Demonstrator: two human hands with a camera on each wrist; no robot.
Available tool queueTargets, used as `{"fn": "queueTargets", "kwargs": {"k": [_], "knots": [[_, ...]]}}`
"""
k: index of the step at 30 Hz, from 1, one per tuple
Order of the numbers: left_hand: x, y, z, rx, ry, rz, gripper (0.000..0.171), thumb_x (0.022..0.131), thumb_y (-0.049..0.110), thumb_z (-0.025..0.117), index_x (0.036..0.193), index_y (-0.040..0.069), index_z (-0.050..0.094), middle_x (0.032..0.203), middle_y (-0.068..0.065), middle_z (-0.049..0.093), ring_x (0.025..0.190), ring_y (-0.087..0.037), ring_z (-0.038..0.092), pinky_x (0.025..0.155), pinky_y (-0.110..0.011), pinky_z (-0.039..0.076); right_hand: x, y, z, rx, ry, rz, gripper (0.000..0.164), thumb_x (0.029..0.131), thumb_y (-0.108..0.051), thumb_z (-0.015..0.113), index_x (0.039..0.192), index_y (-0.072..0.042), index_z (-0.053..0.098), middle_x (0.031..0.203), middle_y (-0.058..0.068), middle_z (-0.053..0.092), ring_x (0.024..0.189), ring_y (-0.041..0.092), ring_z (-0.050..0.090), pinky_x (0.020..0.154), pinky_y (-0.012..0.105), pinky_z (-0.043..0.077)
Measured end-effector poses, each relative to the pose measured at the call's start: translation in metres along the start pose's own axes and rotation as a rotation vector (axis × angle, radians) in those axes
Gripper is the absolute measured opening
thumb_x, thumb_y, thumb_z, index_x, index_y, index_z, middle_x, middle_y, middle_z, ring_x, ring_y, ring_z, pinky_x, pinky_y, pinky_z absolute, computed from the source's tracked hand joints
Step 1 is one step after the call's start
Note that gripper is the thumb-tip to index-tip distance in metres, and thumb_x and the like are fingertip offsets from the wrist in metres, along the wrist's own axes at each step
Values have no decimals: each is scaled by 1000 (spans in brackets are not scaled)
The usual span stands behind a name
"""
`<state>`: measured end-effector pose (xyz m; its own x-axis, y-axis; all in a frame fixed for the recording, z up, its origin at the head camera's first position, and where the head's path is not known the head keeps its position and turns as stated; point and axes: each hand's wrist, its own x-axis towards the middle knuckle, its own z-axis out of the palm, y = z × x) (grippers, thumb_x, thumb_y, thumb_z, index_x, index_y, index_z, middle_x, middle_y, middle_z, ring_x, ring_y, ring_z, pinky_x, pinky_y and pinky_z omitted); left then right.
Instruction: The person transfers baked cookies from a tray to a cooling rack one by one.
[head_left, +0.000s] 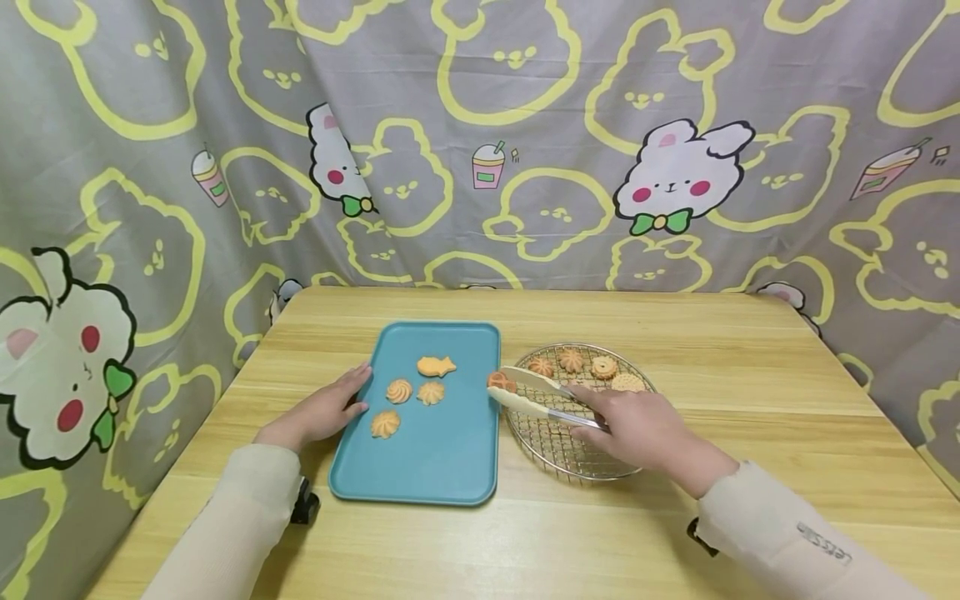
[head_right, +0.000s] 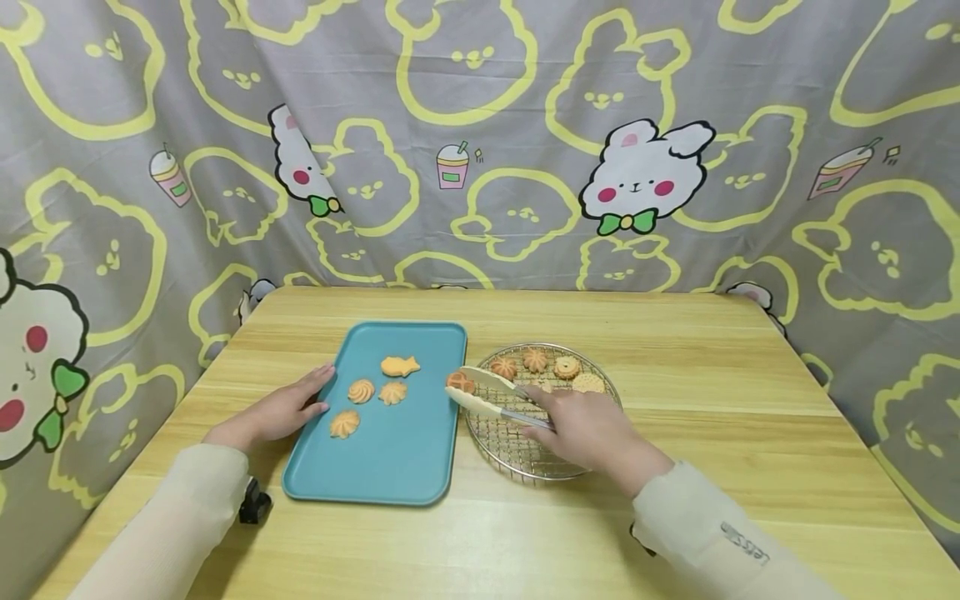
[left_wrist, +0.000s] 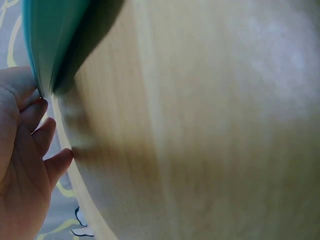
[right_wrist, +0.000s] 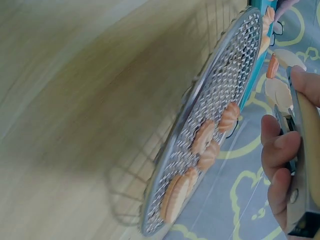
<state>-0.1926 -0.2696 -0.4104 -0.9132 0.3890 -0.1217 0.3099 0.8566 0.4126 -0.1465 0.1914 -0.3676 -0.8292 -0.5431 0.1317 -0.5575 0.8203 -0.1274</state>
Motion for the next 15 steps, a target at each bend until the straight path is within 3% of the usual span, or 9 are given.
{"fn": "queueTargets", "kwargs": {"k": [15], "knots": [[-1,2,-1,-7,0,-9,64,100,21,51,151,-1,19,155,-21,15,140,-42,15,109,-58,19,-17,16,-2,8,-38,70,60,88,-48,64,136,-13,55,58,-9,37,53,7,37,44,27,32]]}}
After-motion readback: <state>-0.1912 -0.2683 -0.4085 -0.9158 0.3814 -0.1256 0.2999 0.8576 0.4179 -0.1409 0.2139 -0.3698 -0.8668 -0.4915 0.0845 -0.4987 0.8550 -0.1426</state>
